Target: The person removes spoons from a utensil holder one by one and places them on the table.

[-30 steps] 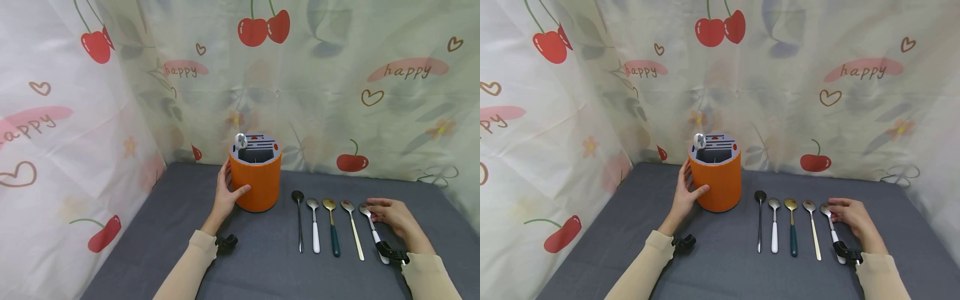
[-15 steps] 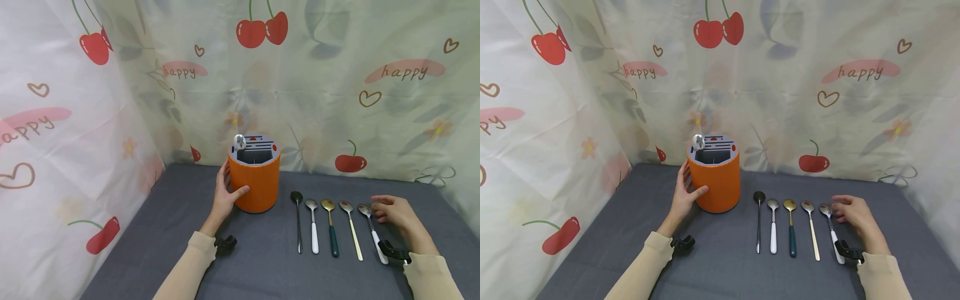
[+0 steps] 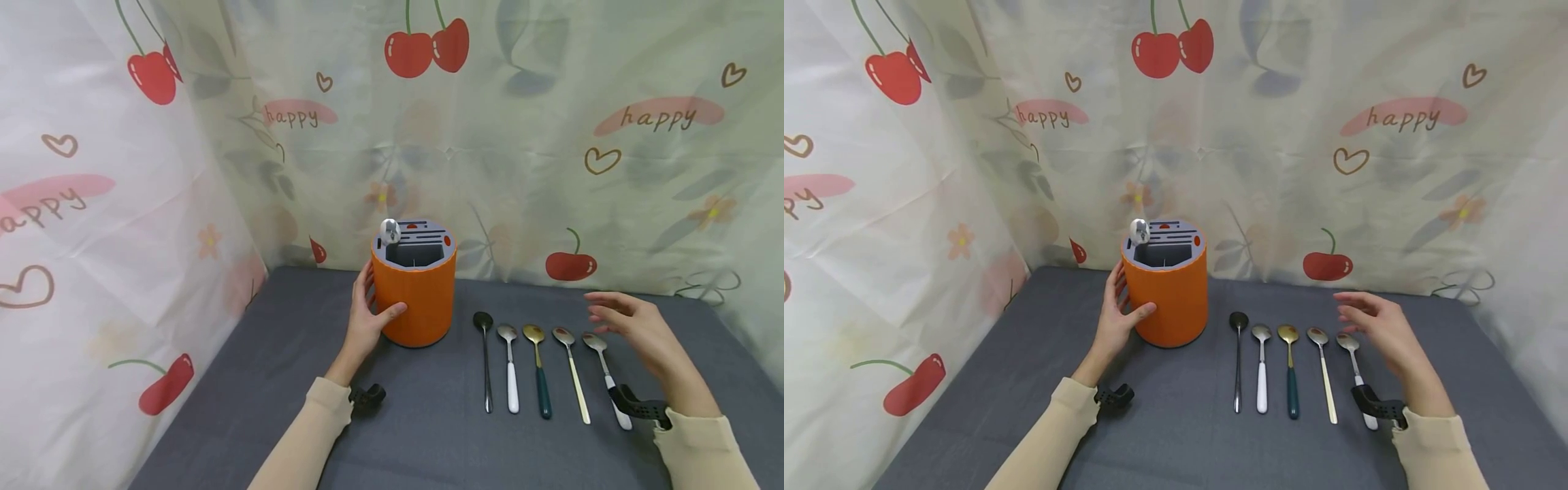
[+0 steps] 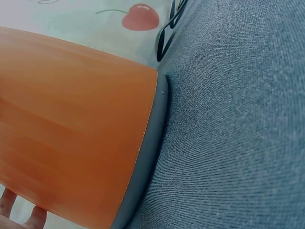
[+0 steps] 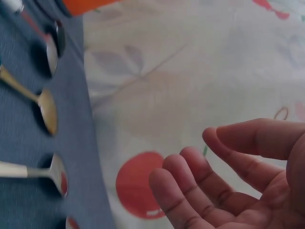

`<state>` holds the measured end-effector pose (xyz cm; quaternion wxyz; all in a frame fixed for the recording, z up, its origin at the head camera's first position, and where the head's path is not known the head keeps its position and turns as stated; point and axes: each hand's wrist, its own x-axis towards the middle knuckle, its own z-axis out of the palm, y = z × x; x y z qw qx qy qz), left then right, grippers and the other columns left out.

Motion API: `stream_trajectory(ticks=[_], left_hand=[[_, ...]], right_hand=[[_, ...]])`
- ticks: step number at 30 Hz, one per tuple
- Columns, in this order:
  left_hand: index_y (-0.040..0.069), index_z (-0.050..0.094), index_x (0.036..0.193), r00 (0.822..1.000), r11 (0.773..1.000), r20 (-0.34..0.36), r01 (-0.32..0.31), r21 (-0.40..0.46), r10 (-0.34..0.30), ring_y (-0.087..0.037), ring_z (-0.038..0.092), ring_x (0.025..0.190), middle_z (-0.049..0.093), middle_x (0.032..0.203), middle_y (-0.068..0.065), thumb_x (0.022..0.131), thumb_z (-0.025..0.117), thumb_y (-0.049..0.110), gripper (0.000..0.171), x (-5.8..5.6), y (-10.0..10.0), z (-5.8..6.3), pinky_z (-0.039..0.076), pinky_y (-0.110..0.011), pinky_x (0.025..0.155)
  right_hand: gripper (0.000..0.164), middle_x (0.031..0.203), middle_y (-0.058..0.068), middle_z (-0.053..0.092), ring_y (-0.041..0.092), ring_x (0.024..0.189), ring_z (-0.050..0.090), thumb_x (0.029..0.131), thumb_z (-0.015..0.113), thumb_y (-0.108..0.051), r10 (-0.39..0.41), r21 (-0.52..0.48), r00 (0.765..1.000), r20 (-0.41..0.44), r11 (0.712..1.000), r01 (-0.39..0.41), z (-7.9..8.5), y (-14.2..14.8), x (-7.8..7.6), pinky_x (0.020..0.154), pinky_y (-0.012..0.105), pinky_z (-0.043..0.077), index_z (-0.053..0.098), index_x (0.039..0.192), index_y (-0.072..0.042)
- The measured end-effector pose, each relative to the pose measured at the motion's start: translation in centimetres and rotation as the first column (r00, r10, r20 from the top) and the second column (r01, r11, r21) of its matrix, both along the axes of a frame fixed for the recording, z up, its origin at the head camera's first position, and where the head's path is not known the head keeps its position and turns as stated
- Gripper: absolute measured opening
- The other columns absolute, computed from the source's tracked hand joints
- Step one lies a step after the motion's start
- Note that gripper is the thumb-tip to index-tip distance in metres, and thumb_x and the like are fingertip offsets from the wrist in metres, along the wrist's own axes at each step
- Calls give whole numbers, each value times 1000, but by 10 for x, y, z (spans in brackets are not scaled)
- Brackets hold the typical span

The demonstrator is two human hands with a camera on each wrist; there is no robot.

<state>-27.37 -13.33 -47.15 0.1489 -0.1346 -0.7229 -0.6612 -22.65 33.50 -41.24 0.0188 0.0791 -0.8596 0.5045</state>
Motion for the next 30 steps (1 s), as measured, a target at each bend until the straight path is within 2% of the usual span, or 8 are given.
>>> stream_trajectory(ticks=[6,11,17,21,26,28,30], left_hand=[[33,20,166,1000,1000,-15,3,-8,-4,-18,27,152,26,165,8,89,82,46,100,-1,-1,0,25,-53,125],[35,20,165,1000,1000,-15,5,-2,-5,-18,27,153,26,166,8,89,83,46,99,-1,-1,0,24,-54,125],[38,21,165,1000,1000,-16,9,-1,-9,-18,27,153,26,166,7,90,83,43,97,0,0,-1,25,-53,125],[36,20,165,1000,1000,-25,14,-1,-14,-20,26,153,25,167,5,90,83,40,98,-1,1,0,24,-55,125],[37,20,165,1000,1000,-17,6,-6,-6,-19,27,153,25,166,7,89,83,43,98,-1,0,-1,24,-54,125],[35,20,166,1000,1000,-17,4,-7,-4,-19,27,153,26,166,7,89,83,45,99,-1,0,-1,24,-54,125],[33,20,166,1000,1000,-15,1,-9,-1,-19,27,153,26,166,7,88,83,47,101,0,0,-1,24,-54,125]], right_hand=[[36,113,-26,64,-2,97,65,110,57,-25,41,-22,999,-34,999,-42,9,-18,6,79,21,57,61,141,-10],[36,113,-24,65,1,98,66,109,58,-23,74,-20,996,-57,997,-75,13,-33,8,80,22,57,61,140,-4],[41,115,-22,64,0,99,65,110,57,-26,79,14,996,-33,997,-78,17,-44,10,81,22,56,58,142,-2],[43,118,-13,65,2,99,66,110,57,-28,79,56,997,-17,995,-78,25,-51,7,82,25,55,57,143,-2],[44,124,0,65,4,99,68,110,55,-30,97,74,995,-3,993,-96,39,-63,1,85,40,55,55,146,-5],[44,125,-1,64,4,100,68,111,54,-31,106,67,994,-15,992,-105,45,-68,-1,87,40,55,55,146,-6],[42,124,-4,65,5,101,68,110,55,-29,118,41,992,-52,992,-116,50,-74,-4,89,34,56,57,145,-5]])
